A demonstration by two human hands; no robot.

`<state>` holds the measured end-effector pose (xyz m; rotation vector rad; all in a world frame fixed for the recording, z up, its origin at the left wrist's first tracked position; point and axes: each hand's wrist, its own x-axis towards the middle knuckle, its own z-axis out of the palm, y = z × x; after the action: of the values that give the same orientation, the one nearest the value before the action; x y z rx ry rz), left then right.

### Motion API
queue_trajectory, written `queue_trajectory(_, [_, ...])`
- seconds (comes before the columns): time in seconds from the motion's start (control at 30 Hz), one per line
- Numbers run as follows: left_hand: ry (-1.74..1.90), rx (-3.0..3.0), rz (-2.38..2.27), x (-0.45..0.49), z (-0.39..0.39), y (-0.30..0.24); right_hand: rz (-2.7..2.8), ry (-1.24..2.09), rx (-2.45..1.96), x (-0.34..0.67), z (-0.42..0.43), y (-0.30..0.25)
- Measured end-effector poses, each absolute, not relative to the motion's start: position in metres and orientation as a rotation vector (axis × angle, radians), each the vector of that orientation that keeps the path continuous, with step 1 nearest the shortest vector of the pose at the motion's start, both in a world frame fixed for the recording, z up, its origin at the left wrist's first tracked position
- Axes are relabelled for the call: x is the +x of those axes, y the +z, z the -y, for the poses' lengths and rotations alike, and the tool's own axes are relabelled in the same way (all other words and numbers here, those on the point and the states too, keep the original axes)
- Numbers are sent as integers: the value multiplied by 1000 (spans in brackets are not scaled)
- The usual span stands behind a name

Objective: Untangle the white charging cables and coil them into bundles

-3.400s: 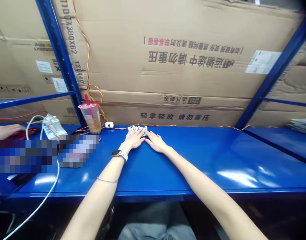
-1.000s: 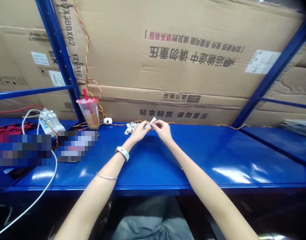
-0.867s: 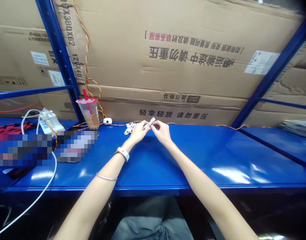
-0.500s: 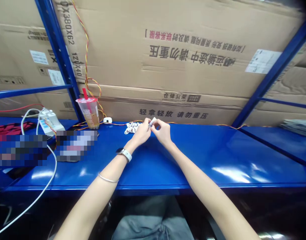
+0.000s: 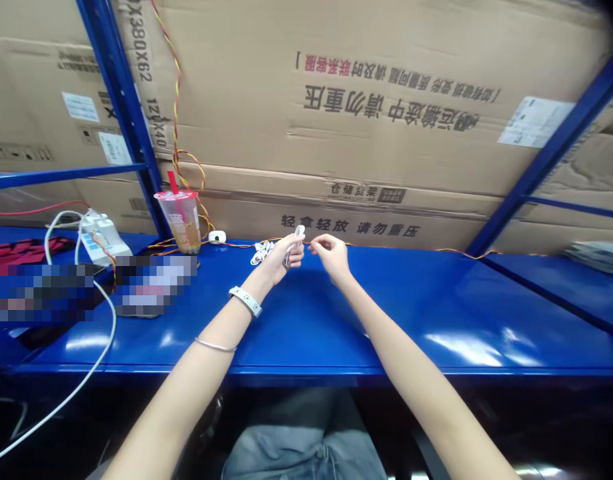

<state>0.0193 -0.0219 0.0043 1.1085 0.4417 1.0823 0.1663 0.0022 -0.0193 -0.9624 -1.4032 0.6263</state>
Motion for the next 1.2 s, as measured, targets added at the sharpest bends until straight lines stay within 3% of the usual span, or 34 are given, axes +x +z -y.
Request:
queue_trajectory(0.13, [1018, 1229, -437, 18, 30, 7, 1456, 489, -997, 173, -2, -17])
queue_trajectory(0.33, [1015, 1399, -752, 23, 29, -3, 1482, 18, -1115, 186, 6, -6])
queue_trajectory(0.47, [1094, 1428, -811, 26, 21, -8, 1417, -77, -1176, 193, 7, -2])
queue_trajectory(0.67, [1778, 1783, -1145, 19, 7, -9, 1501, 12, -1100, 182, 13, 1])
queue_trajectory(0.87, [1870, 2251, -1190, 18, 9, -10, 1576, 128, -1116, 170, 23, 5])
queue_trajectory(1.03, [1936, 2113, -1259, 21, 16, -8, 1540, 242, -1134, 171, 20, 2])
queue_trajectory(1.2, [2011, 1578, -1256, 26, 12, -8, 1472, 467, -1082, 171, 12, -3])
